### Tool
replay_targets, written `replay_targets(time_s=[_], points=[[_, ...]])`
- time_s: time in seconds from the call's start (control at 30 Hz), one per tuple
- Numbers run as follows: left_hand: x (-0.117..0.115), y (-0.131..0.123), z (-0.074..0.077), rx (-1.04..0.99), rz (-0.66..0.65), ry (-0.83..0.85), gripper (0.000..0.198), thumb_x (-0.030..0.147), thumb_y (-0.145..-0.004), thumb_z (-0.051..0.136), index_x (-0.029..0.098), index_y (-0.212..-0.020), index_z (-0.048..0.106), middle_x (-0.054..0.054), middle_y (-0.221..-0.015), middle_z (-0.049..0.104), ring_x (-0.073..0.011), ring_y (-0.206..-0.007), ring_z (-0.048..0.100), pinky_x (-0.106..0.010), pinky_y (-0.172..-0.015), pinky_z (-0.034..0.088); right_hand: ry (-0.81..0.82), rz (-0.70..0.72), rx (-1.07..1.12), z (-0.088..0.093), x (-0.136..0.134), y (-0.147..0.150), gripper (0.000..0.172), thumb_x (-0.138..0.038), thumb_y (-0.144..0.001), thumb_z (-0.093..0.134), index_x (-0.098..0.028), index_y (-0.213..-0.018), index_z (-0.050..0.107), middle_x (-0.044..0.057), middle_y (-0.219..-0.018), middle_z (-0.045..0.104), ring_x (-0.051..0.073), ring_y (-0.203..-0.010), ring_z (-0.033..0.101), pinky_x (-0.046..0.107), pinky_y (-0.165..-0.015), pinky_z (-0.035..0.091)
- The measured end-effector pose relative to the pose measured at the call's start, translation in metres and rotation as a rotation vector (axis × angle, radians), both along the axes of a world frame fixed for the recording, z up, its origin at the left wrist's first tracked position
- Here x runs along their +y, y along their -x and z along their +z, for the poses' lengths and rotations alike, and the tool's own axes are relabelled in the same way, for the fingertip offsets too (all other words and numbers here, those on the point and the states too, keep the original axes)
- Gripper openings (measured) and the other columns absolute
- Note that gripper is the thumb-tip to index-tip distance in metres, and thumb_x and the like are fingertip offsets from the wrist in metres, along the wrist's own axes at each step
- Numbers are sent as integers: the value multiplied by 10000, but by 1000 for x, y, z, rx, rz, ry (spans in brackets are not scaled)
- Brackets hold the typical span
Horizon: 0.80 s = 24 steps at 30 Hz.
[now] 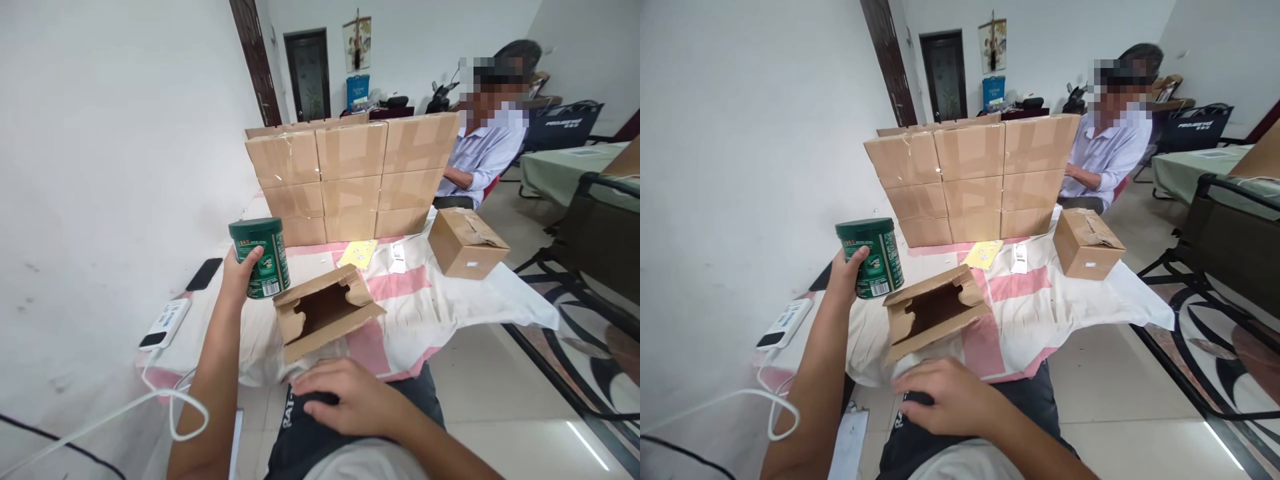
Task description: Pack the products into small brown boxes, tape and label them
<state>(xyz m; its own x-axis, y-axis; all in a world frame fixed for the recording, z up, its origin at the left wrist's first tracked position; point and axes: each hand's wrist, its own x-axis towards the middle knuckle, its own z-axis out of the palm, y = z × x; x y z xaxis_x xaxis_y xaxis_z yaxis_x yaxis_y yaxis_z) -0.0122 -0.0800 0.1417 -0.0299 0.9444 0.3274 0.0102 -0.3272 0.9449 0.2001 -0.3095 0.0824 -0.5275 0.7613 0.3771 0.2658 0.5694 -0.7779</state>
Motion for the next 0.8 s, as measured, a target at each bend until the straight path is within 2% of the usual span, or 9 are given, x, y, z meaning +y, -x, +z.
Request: replay_targets(time_s=[0.03,0.1,0.17,0.23,0.3,0.4,0.57,0.67,0.8], points=[[-10,0,8,-14,0,-59,729,639,-661,840,173,-1184,637,-89,-1091,735,-253,-945,727,-361,-836,593,-74,-1,96,20,2,-5,238,-241,-971,633,-221,-1178,749,63,-1140,799,188,-1058,751,306,-970,578],[-32,-9,21,-24,-23,-215,728,600,-648,880,175,-1191,648,-86,-1088,730,-260,-978,721,-356,-854,588,-222,-160,221,59,16,-17,250,-249,-969,657,-238,-1212,714,71,-1183,771,201,-1110,725,350,-990,578],[-55,-27,32,-25,-78,-369,748,584,-661,892,185,-1240,641,-93,-1145,718,-278,-1061,707,-373,-919,577,-312,-320,166,92,39,-25,641,-350,-881,789,-287,-1465,532,97,-1455,622,277,-1348,594,476,-1120,506],[-75,-49,40,-62,-152,-431,758,627,-737,830,220,-1335,601,-98,-1261,687,-297,-1188,672,-410,-1020,546,-370,-306,96,115,65,-27,1144,-452,-759,887,-307,-1649,183,137,-1676,335,358,-1514,395,582,-1194,414],[-88,-66,44,-131,-241,-410,653,699,-892,622,269,-1381,578,-86,-1347,657,-287,-1310,613,-432,-1117,490,-412,-283,93,127,88,-27,1322,-475,-752,885,-322,-1661,-62,148,-1723,189,371,-1558,306,598,-1225,367],[-92,-65,38,-82,-351,-362,624,716,-1007,318,301,-1391,581,-75,-1434,623,-270,-1412,534,-456,-1195,413,-475,-286,130,130,106,-34,1317,-481,-776,859,-324,-1651,-112,150,-1714,182,363,-1562,294,574,-1258,318],[-81,-24,-7,360,-63,-250,506,514,-848,739,221,-1256,677,-113,-1330,698,-342,-1323,584,-494,-1160,420,-541,-124,-22,119,112,-66,1331,-465,-693,896,-325,-1670,3,130,-1701,225,392,-1560,277,558,-1257,311],[-67,-15,-35,329,-89,-89,395,413,-726,815,193,-1044,735,-82,-1075,771,-344,-1123,663,-442,-985,530,-487,-6,-232,114,116,-77,1267,-391,-708,876,-343,-1677,61,126,-1658,317,377,-1492,392,527,-1196,397],[-33,-23,-49,231,-136,20,295,445,-741,766,188,-881,725,-22,-803,729,-269,-881,671,-357,-771,550,-415,96,-428,111,125,-75,1182,-344,-736,834,-329,-1681,124,134,-1631,361,372,-1470,407,511,-1165,401]])
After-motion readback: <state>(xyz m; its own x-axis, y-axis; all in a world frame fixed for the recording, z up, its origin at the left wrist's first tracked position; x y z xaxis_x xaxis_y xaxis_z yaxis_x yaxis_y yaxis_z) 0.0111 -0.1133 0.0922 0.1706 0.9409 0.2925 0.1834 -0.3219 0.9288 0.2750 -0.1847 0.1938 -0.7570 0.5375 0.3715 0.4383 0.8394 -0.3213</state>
